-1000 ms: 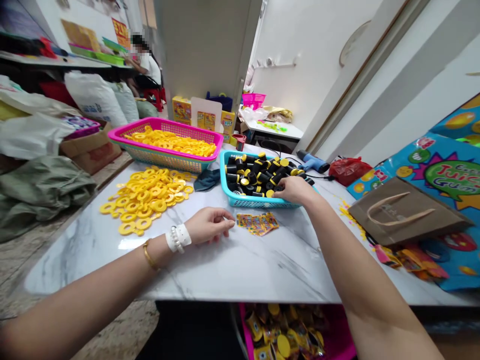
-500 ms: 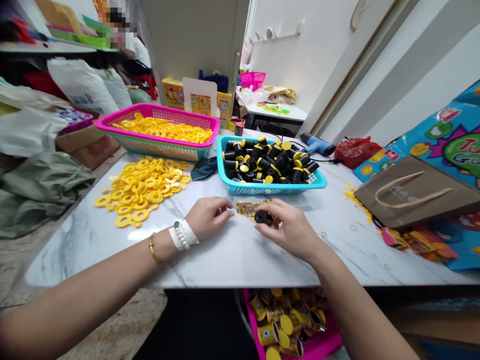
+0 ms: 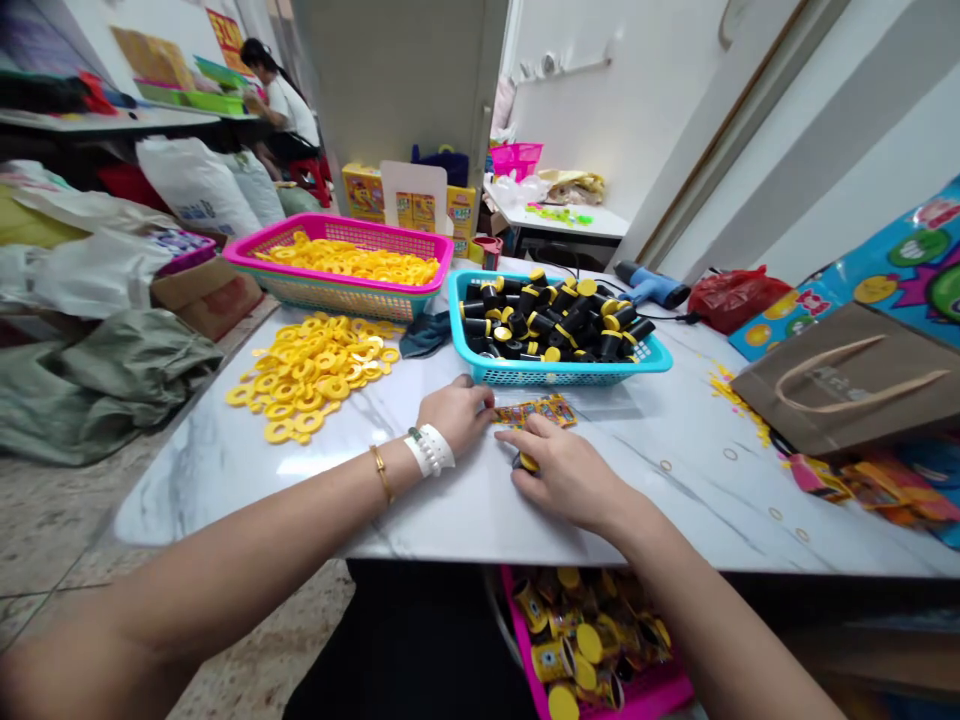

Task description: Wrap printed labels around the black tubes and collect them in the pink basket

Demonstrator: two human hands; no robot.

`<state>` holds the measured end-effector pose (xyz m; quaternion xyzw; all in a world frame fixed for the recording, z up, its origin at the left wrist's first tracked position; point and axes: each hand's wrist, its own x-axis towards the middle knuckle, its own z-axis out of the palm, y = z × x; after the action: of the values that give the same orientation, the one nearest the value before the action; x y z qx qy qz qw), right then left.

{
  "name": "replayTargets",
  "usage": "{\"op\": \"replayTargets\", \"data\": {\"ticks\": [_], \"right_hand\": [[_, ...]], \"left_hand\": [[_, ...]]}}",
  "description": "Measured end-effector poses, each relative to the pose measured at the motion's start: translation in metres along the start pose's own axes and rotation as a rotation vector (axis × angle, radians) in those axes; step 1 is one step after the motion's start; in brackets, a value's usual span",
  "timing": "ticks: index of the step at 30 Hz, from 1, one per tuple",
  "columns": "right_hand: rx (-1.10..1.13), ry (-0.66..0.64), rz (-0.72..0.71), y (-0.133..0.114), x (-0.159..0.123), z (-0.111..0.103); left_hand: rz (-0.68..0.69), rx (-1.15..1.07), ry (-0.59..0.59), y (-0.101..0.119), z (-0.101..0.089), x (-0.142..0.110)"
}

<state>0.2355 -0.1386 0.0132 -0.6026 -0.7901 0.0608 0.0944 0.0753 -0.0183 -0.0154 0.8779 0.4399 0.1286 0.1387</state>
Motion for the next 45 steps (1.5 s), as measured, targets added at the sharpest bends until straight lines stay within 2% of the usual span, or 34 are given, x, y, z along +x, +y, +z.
{"op": "replayTargets", "data": {"ticks": [3,7,9,12,16,18,21,25,31,35,37,38,40,43,45], "right_hand": [[0.053,0.061,0.029,-0.007,0.012,0.010],[0.063,0.064,0.047,-0.009,0.008,0.014],[0.070,0.055,0.058,-0.006,0.003,0.009],[0.090,0.126,0.123,0.002,0.003,-0.003],[0.065,0.233,0.237,0.017,0.026,-0.011],[0.044,0.188,0.296,0.023,0.044,-0.008],[0.034,0.028,0.354,0.024,0.067,-0.002],[0.115,-0.067,0.313,0.016,0.070,-0.009],[0.557,-0.020,0.292,0.006,0.045,-0.048],[0.737,-0.222,0.229,-0.001,0.056,-0.058],[0.861,-0.258,0.224,-0.003,0.067,-0.057],[0.929,-0.227,0.236,-0.003,0.072,-0.056],[1.055,-0.067,0.264,-0.005,0.079,-0.050],[1.177,0.214,0.264,-0.011,0.081,-0.039],[1.245,0.304,0.252,-0.015,0.079,-0.031]], "left_hand": [[0.035,-0.023,0.002,-0.002,0.001,-0.001],[0.162,-0.061,-0.015,-0.006,0.001,0.000],[0.146,-0.093,-0.002,-0.008,0.001,0.001],[0.128,-0.128,0.025,-0.010,0.002,0.002],[0.172,-0.154,0.009,-0.009,0.006,0.003],[0.186,-0.167,-0.005,-0.009,0.007,0.003],[0.187,-0.184,-0.004,-0.011,0.006,0.003],[0.214,-0.205,0.027,-0.016,0.001,0.002],[0.358,-0.310,0.081,-0.028,-0.015,-0.003],[0.497,-0.417,0.158,-0.032,-0.030,-0.007],[0.537,-0.519,0.218,-0.030,-0.038,-0.009],[0.517,-0.605,0.238,-0.028,-0.041,-0.010],[0.398,-0.856,0.244,-0.024,-0.047,-0.011],[0.192,-1.209,0.124,-0.021,-0.050,-0.011],[0.107,-1.292,0.029,-0.023,-0.048,-0.009]]}}
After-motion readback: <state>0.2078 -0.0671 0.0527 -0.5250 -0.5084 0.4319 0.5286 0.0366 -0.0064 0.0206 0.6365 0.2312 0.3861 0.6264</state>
